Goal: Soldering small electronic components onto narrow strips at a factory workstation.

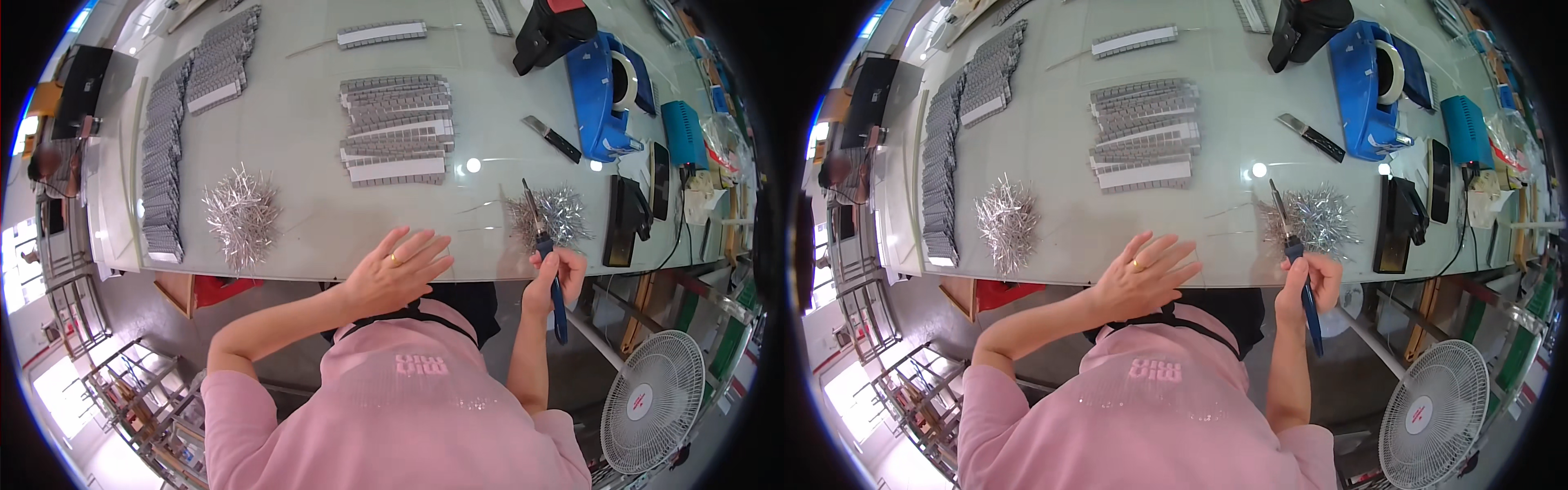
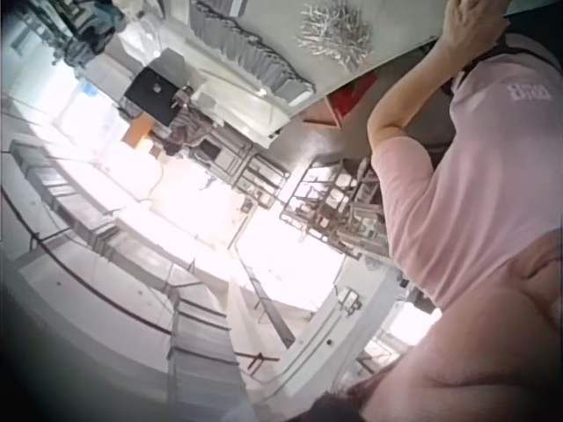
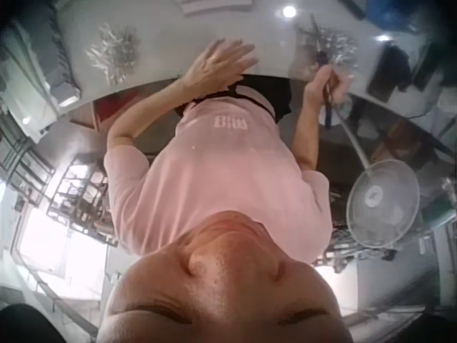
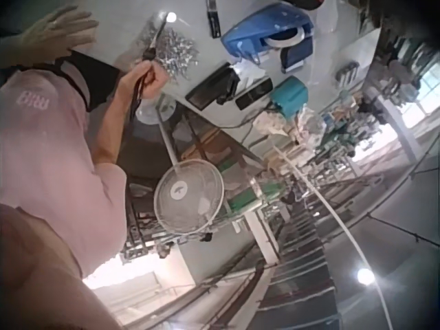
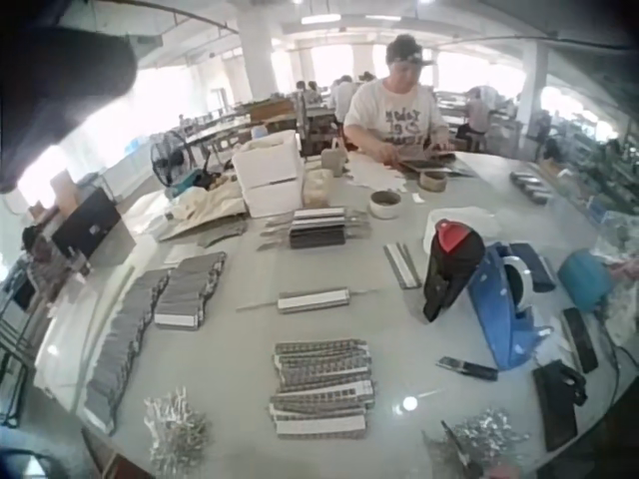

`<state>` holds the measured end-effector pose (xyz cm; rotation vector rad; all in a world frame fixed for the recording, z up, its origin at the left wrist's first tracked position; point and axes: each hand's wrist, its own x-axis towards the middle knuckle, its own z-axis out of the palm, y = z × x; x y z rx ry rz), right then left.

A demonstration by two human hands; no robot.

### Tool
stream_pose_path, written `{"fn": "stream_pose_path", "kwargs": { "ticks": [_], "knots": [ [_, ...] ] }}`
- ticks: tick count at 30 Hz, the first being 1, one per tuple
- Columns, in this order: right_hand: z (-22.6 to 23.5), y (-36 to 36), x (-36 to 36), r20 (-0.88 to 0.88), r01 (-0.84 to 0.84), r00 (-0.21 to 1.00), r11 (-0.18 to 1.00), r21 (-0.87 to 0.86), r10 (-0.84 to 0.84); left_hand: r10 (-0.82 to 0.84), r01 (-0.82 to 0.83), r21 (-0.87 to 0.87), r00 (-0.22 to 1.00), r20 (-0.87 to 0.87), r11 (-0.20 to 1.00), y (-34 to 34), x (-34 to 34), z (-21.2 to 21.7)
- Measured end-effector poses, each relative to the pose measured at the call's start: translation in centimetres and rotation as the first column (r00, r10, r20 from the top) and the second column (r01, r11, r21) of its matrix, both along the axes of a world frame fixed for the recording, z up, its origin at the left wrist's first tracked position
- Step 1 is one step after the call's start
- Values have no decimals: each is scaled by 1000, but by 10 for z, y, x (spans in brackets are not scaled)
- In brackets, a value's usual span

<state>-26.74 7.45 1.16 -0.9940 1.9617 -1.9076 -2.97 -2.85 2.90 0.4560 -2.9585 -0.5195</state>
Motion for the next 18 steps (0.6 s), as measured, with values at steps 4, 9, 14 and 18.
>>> {"fn": "stream_pose_path", "kwargs": {
  "ticks": [4,9,14,18],
  "knots": [
    [2,13,3,13,22,1000,1000,-13,-22,282,-278,215,959,12,936,38,-21,1],
    [9,18,8,30,40,999,999,-6,-40,469,-442,282,883,-35,852,60,-61,6],
    [11,28,2,29,59,998,998,15,-60,491,-473,178,868,-78,863,35,-42,7],
    [10,30,3,38,47,998,999,16,-48,503,-542,-217,838,-211,812,-50,-2,-11]
  ]
}}
